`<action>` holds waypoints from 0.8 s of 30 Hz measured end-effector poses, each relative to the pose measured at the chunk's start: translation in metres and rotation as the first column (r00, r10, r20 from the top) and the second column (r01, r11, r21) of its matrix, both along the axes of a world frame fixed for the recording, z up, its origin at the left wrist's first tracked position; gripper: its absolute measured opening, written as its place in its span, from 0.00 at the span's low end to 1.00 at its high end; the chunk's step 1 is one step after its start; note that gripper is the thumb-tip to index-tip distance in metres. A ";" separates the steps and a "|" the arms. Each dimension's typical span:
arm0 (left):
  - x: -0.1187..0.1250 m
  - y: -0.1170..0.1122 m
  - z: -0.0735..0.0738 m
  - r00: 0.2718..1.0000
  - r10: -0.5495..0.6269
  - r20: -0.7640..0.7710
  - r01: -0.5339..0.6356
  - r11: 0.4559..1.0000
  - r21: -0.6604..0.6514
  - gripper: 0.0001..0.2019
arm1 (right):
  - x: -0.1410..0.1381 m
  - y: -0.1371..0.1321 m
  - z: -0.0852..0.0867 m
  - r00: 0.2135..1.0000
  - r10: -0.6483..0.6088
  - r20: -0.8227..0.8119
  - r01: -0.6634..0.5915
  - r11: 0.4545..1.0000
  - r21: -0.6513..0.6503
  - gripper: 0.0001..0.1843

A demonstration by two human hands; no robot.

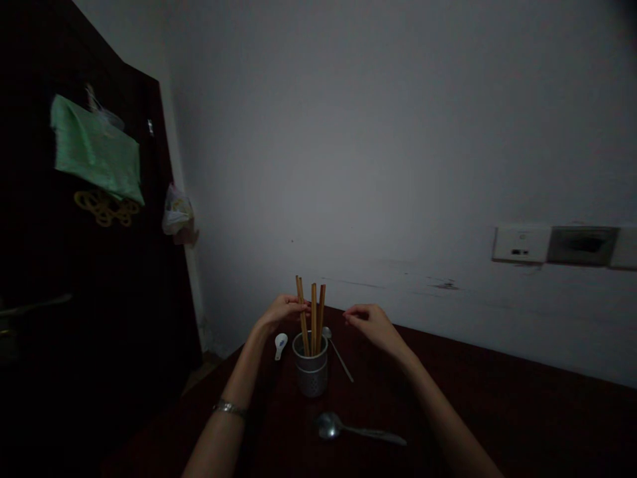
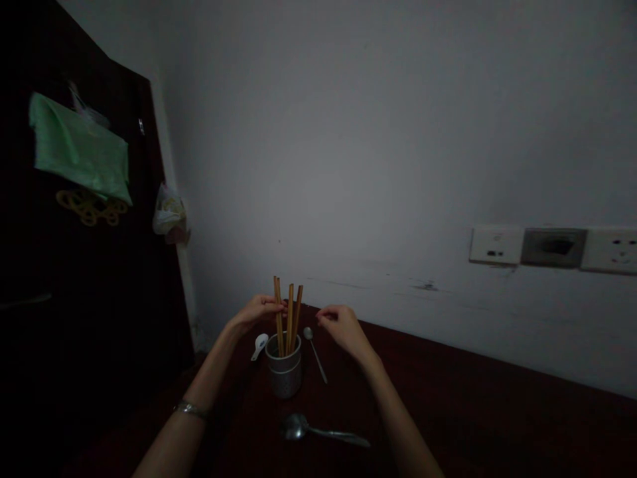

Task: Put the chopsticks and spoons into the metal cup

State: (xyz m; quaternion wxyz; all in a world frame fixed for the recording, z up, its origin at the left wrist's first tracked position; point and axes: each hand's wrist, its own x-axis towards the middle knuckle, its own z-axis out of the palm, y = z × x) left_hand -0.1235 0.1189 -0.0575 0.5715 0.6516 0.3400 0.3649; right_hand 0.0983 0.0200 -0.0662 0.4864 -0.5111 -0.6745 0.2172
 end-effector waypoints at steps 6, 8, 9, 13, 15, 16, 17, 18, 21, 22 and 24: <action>-0.016 -0.005 0.021 0.982 0.184 0.040 -0.188 0.976 0.113 0.16 | 0.009 -0.006 0.012 0.999 -0.033 -0.006 0.033 0.998 0.051 0.12; -0.021 -0.009 0.030 0.970 0.228 0.081 -0.238 0.960 0.148 0.17 | 0.009 -0.008 0.014 0.999 -0.034 -0.009 0.035 0.998 0.060 0.11; -0.024 -0.011 0.035 0.961 0.252 0.113 -0.268 0.949 0.164 0.17 | 0.008 -0.009 0.016 0.999 -0.033 -0.008 0.033 0.997 0.066 0.11; -0.032 -0.029 0.058 0.887 0.378 0.267 -0.442 0.863 0.246 0.19 | -0.001 -0.018 0.025 0.999 -0.052 -0.001 0.052 0.991 0.121 0.12; -0.033 -0.045 0.071 0.833 0.417 0.363 -0.528 0.796 0.296 0.20 | -0.008 -0.026 0.032 0.996 -0.085 0.002 0.083 0.981 0.174 0.13; -0.031 -0.056 0.078 0.814 0.419 0.402 -0.553 0.769 0.319 0.20 | -0.012 -0.031 0.037 0.995 -0.097 0.003 0.094 0.974 0.204 0.14; -0.029 -0.067 0.084 0.807 0.410 0.426 -0.563 0.752 0.343 0.20 | -0.016 -0.036 0.042 0.995 -0.100 0.004 0.096 0.968 0.233 0.14; -0.025 -0.079 0.089 0.816 0.388 0.429 -0.550 0.749 0.368 0.19 | -0.020 -0.042 0.047 0.996 -0.092 0.002 0.088 0.962 0.260 0.15; -0.006 -0.111 0.101 0.896 0.263 0.359 -0.411 0.799 0.439 0.16 | -0.031 -0.058 0.060 1.000 -0.012 -0.020 0.017 0.948 0.317 0.16; 0.002 -0.118 0.105 0.917 0.223 0.330 -0.362 0.814 0.455 0.16 | -0.034 -0.063 0.063 0.999 0.021 -0.025 -0.012 0.945 0.326 0.16; 0.017 -0.128 0.110 0.948 0.150 0.281 -0.274 0.837 0.474 0.15 | -0.038 -0.069 0.068 0.998 0.063 -0.016 -0.054 0.938 0.344 0.15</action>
